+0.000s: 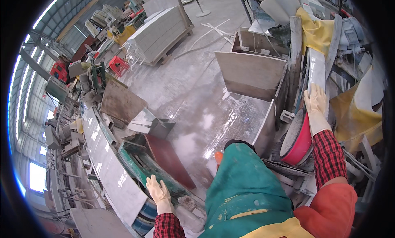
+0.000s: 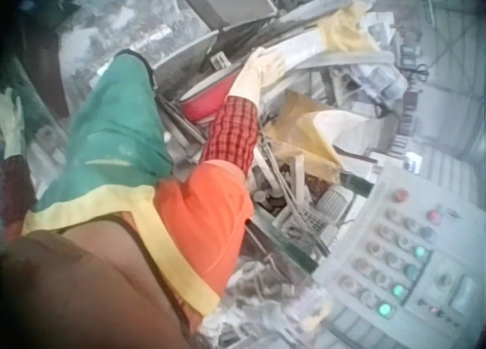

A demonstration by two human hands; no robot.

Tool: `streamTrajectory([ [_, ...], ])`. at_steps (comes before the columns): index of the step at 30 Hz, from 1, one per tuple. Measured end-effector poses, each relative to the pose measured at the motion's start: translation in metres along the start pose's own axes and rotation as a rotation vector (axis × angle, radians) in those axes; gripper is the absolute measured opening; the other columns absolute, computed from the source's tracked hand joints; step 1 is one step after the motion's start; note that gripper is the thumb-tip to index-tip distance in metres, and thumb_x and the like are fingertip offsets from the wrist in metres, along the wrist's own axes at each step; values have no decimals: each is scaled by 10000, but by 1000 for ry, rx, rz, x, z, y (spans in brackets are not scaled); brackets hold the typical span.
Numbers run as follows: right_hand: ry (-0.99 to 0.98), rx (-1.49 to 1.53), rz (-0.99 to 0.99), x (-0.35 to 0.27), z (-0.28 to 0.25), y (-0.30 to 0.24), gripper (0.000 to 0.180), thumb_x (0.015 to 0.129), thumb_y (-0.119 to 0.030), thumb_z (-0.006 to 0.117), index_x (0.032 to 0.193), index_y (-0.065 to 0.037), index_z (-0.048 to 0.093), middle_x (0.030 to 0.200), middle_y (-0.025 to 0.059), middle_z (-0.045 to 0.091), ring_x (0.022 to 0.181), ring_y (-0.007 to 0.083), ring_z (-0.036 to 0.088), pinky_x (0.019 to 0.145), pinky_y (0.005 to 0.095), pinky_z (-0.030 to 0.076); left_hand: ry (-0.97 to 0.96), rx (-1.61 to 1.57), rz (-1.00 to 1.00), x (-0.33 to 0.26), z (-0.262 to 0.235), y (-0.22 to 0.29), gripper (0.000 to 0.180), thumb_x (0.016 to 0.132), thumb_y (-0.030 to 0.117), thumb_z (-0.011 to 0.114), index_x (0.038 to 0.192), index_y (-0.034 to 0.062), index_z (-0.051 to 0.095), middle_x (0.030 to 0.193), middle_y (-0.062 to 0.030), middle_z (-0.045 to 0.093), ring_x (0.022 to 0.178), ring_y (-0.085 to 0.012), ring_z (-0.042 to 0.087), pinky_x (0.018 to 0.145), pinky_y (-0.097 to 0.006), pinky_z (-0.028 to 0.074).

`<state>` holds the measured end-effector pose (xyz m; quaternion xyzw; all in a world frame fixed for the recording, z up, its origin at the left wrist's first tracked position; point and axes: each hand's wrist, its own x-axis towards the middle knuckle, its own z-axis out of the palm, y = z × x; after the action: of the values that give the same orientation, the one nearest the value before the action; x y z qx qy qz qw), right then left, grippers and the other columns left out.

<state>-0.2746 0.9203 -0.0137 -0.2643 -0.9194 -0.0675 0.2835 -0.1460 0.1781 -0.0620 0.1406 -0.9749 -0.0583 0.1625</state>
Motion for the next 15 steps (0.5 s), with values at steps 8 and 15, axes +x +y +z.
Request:
streamTrajectory([
  [8, -97, 9, 6, -4, -7, -5, 526, 925, -436, 535, 1335, -105, 551, 1351, 111, 559, 1262, 319, 492, 1054, 442, 389, 22, -61, 6, 4, 6, -8, 460, 892, 103, 645, 1334, 40, 537, 1396, -275, 515, 1292, -457, 459, 1127, -490, 342],
  [15, -268, -62, -43, -3, 6, 15, 654, 974, -550, 450, 1479, -135, 454, 1494, 158, 471, 1383, 340, 425, 1143, 438, 328, 77, -95, 13, 0, 10, -11, 485, 887, 71, 659, 1357, 53, 541, 1397, -283, 519, 1292, -460, 462, 1112, -488, 361],
])
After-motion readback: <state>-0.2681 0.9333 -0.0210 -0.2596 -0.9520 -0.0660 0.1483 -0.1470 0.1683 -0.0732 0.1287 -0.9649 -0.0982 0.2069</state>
